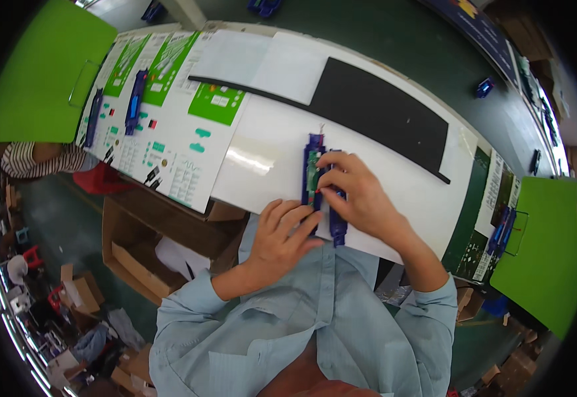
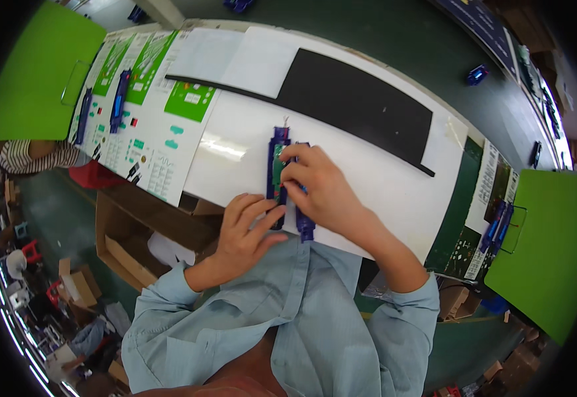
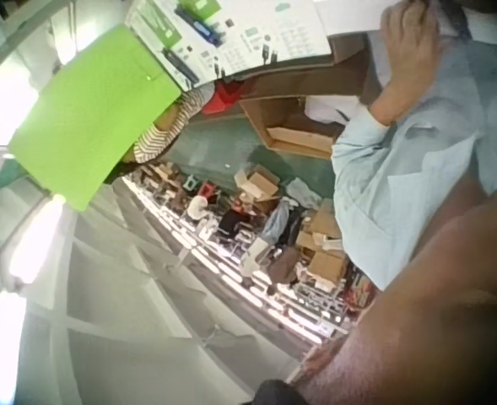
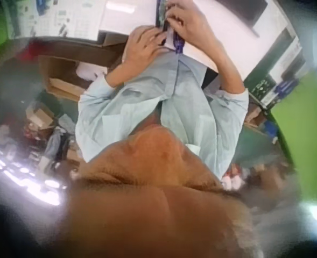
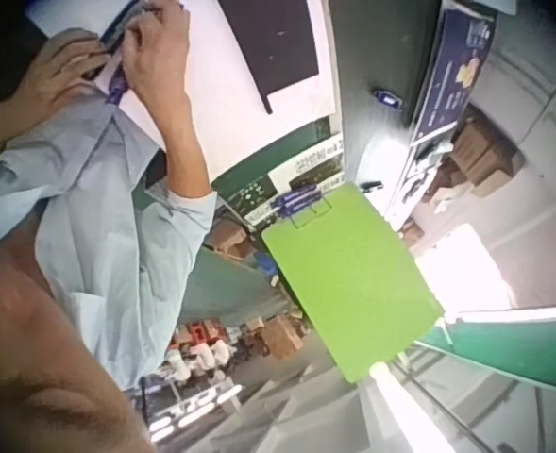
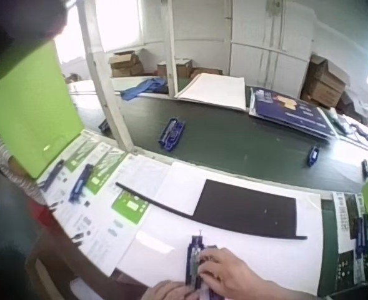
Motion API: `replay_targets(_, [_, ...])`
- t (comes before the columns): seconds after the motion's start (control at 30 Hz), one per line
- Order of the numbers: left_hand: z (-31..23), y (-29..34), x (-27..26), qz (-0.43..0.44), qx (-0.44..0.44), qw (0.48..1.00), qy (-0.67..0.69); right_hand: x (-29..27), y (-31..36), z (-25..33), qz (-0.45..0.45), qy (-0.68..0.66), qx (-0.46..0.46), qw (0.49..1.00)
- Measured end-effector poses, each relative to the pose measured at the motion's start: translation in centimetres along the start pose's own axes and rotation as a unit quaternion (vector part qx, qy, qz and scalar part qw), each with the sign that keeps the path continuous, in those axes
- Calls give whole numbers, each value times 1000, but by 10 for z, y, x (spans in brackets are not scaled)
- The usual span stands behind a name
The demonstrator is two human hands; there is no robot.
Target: The person assembles small blue electronic devices at a workstation. They pick up a blue casing, insert a green circuit board, and connect red and black wires to the board. The person repeats this process for multiple units, placing the finished devices on the table.
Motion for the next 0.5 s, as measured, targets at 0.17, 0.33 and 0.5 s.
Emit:
replay_targets(0.17, [6, 21, 23, 10, 20, 999, -47, 11, -11, 2, 71, 41, 25, 996])
replay_targets(0.33, [7, 21, 26, 6, 26, 999, -36, 16, -13, -8, 103, 24, 77, 991])
replay_targets(0.5, [10, 22, 26, 3, 23, 999, -27, 18, -16, -13, 137, 37, 105, 984])
Point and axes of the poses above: each hand's wrist, its own y-axis away from the middle knuckle, its own x-axis out of the palm, z = x × y, the point moved 9 cm from there along -y, towards the middle knuckle, and after that the axes turned 7 degrees about x, right-handed, at the moved point
